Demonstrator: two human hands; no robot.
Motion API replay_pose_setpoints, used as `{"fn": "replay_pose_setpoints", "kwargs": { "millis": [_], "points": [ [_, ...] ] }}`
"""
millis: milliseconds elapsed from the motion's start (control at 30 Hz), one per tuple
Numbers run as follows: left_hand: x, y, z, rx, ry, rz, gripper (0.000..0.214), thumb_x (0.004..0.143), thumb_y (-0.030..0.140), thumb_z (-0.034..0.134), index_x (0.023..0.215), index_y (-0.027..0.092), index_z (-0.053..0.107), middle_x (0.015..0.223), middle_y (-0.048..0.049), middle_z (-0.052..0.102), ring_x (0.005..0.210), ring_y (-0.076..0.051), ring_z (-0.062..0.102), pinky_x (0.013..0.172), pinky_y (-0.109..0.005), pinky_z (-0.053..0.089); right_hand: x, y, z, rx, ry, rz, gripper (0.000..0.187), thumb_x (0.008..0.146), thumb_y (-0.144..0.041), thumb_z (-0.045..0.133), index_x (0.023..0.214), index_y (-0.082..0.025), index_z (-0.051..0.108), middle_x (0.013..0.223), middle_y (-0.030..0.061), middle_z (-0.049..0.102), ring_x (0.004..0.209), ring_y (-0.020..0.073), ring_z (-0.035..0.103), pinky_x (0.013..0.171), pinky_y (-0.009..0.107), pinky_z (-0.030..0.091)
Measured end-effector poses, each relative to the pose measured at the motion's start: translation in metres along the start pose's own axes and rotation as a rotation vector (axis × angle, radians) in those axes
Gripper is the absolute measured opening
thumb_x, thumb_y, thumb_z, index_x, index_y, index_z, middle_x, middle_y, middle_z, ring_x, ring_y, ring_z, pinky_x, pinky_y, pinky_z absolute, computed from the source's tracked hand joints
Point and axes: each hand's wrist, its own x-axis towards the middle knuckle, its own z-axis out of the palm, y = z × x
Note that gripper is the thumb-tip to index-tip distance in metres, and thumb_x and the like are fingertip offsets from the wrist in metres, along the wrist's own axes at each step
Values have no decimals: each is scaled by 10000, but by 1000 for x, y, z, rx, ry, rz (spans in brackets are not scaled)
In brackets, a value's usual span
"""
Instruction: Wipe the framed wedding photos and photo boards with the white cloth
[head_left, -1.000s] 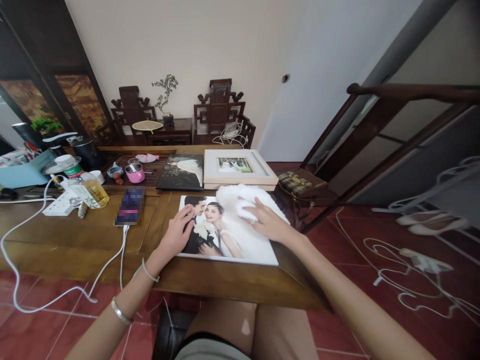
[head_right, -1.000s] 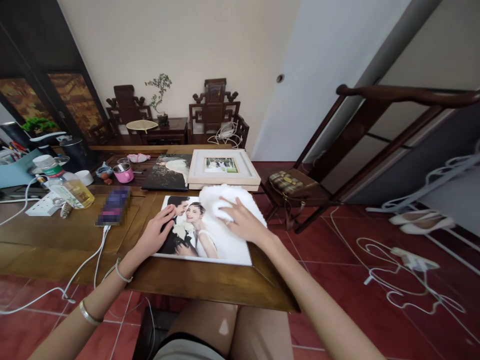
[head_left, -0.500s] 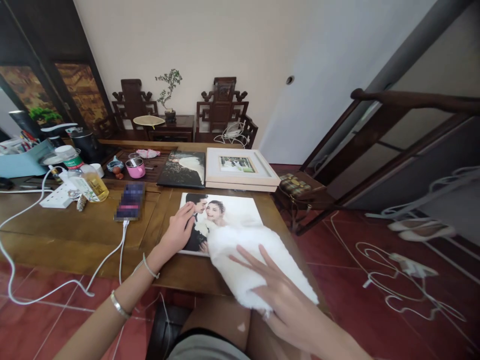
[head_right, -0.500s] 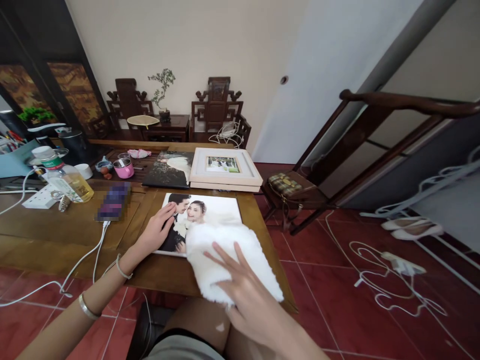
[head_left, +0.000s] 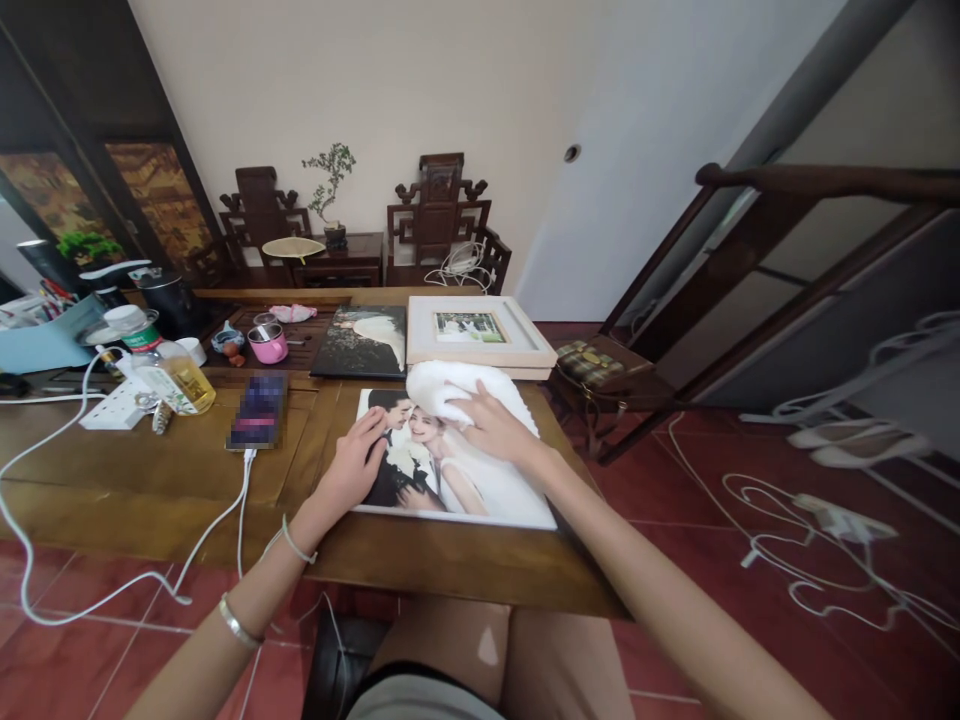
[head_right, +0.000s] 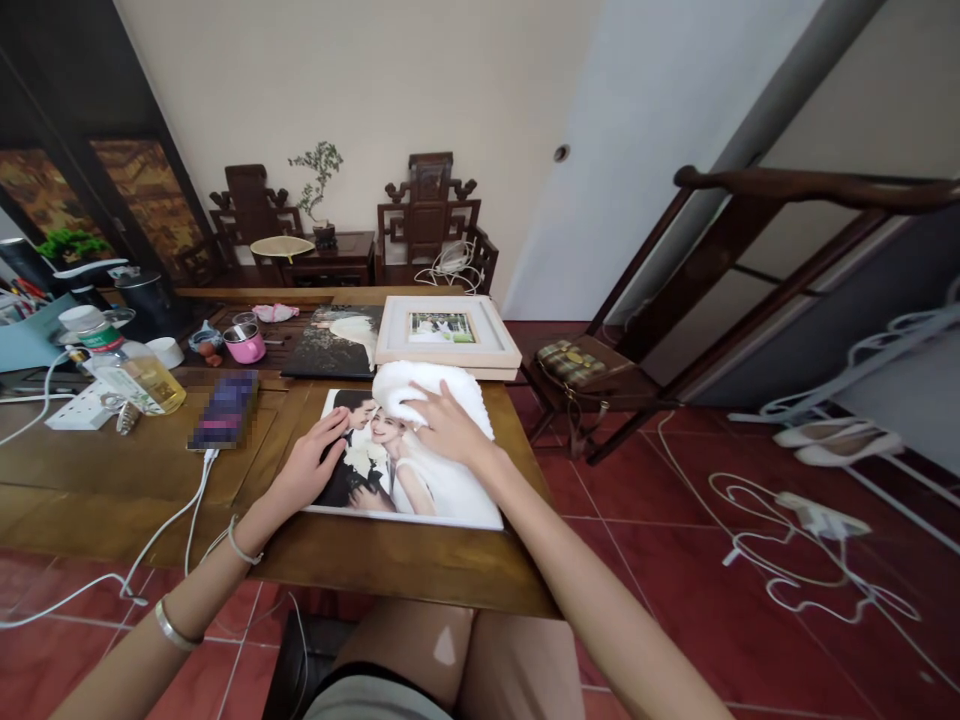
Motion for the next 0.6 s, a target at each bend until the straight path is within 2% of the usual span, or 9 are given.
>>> {"fn": "replay_pose_setpoints", "kwargs": {
  "millis": [100, 233, 367, 467, 600],
  "points": [
    [0, 0, 1, 1, 8, 2, 387, 936, 219, 397, 1281, 159, 560, 1413, -114, 480, 1346, -235, 402, 1114, -457, 336, -14, -17, 3, -14, -26, -16, 369, 814, -115, 438, 1117, -120, 650, 1334, 175, 556, 1377, 317, 322, 1108, 630, 153],
    [1, 1, 2, 16, 5, -9, 386, 929, 196, 403, 1282, 163, 558, 1418, -111, 474, 1349, -235, 398, 1110, -460, 343, -70, -66, 2, 18, -125, -79, 456, 661, -15, 451, 1030, -143, 687, 1472, 133, 401, 1432, 323, 153, 1113, 655, 95],
    [1, 3, 1, 28, -11, -16, 390, 932, 201, 396, 1287, 155, 552, 1421, -120, 469, 1352, -237, 392, 1109, -460, 342, -115, -101, -3, 48, -191, -145, 387, 581, -6, 448, 818, -163, 710, 1517, 91, 321, 1438, 324, 112, 1128, 643, 37],
    [0, 3, 0, 27, -8, -17, 391, 934, 207, 395, 1290, 155, 549, 1423, -119, 466, 1352, -237, 392, 1111, -458, 339, -110, -98, -6, 86, -213, -140, 437, 601, -13, 449, 914, -166, 712, 1500, 103, 356, 1430, 312, 168, 1128, 640, 73],
    [0, 2, 1, 25, -4, 0, 391, 934, 196, 390, 1288, 171, 554, 1424, -102, 469, 1352, -232, 392, 1116, -460, 332, -60, -66, -4, 50, -166, -60, 488, 696, -43, 447, 1126, -144, 655, 1438, 158, 445, 1417, 310, 223, 1109, 644, 135]
  ]
}}
